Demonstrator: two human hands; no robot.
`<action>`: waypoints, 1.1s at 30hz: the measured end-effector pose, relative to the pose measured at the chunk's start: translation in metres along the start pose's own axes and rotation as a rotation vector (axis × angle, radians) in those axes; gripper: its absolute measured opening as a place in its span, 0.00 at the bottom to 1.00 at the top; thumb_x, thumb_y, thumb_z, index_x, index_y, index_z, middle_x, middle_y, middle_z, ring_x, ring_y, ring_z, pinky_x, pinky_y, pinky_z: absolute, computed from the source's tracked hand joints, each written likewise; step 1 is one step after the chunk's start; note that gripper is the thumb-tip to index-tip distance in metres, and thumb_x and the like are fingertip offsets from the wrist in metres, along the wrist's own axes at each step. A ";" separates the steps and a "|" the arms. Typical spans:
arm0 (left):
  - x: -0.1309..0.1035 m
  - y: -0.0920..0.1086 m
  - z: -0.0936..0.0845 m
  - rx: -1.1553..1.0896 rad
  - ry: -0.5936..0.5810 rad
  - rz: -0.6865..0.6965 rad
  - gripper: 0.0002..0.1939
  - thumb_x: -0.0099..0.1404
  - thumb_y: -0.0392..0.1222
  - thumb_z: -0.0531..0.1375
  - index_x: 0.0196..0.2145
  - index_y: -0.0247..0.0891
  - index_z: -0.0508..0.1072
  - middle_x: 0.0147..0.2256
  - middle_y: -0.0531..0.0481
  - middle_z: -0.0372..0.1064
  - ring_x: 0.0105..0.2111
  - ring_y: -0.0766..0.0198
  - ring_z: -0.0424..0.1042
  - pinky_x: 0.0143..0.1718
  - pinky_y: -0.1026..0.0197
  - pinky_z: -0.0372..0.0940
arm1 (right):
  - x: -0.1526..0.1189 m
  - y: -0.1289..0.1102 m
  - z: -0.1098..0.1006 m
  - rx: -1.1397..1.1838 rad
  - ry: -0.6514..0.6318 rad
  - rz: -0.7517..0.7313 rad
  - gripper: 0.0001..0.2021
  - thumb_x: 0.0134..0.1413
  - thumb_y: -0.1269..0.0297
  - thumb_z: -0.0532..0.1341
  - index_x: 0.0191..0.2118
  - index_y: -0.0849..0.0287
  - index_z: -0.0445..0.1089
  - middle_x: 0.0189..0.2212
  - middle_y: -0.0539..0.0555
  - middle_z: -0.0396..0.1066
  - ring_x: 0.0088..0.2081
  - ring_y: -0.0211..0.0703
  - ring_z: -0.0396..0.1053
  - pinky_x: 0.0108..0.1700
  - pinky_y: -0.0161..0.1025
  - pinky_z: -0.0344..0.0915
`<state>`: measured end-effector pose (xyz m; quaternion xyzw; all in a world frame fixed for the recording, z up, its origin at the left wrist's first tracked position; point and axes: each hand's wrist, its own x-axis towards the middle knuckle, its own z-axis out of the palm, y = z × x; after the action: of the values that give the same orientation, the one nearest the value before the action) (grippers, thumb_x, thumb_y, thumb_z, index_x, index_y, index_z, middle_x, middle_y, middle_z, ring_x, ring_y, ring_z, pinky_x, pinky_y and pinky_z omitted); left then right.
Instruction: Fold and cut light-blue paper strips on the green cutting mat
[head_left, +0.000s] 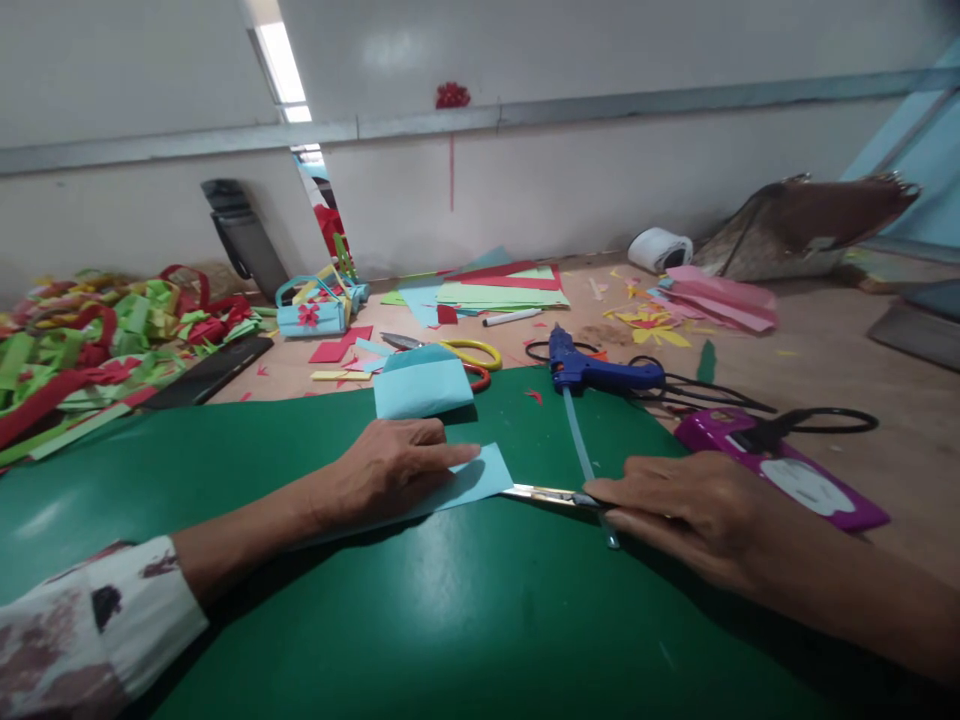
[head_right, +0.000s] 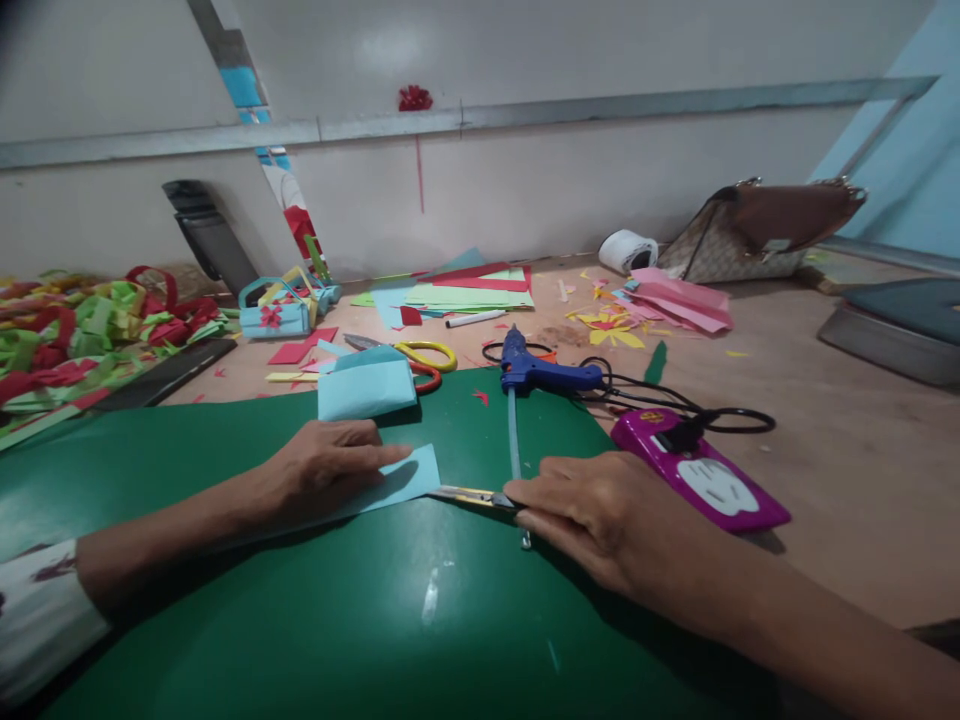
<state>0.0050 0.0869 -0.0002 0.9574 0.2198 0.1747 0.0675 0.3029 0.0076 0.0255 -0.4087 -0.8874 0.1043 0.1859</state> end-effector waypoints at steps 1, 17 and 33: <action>0.000 0.000 -0.001 -0.026 0.001 0.003 0.15 0.67 0.37 0.50 0.49 0.41 0.70 0.28 0.52 0.62 0.26 0.70 0.60 0.26 0.67 0.55 | 0.000 0.000 0.000 -0.016 -0.051 -0.002 0.10 0.59 0.64 0.54 0.41 0.56 0.71 0.22 0.49 0.65 0.22 0.35 0.63 0.25 0.33 0.52; 0.003 -0.002 0.002 0.025 -0.005 0.017 0.14 0.68 0.37 0.50 0.44 0.42 0.74 0.24 0.53 0.60 0.24 0.69 0.60 0.23 0.66 0.53 | 0.008 0.005 0.007 0.008 -0.101 -0.081 0.12 0.61 0.63 0.52 0.36 0.59 0.71 0.23 0.51 0.65 0.24 0.36 0.63 0.25 0.32 0.51; 0.003 -0.002 0.001 0.011 -0.033 0.001 0.14 0.68 0.37 0.50 0.45 0.42 0.74 0.26 0.51 0.63 0.25 0.69 0.63 0.26 0.66 0.57 | 0.017 0.001 0.007 0.006 -0.146 -0.097 0.12 0.61 0.63 0.51 0.41 0.58 0.71 0.23 0.50 0.66 0.25 0.35 0.63 0.26 0.32 0.51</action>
<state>0.0073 0.0903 -0.0005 0.9607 0.2191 0.1575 0.0657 0.2901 0.0210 0.0235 -0.3559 -0.9170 0.1274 0.1270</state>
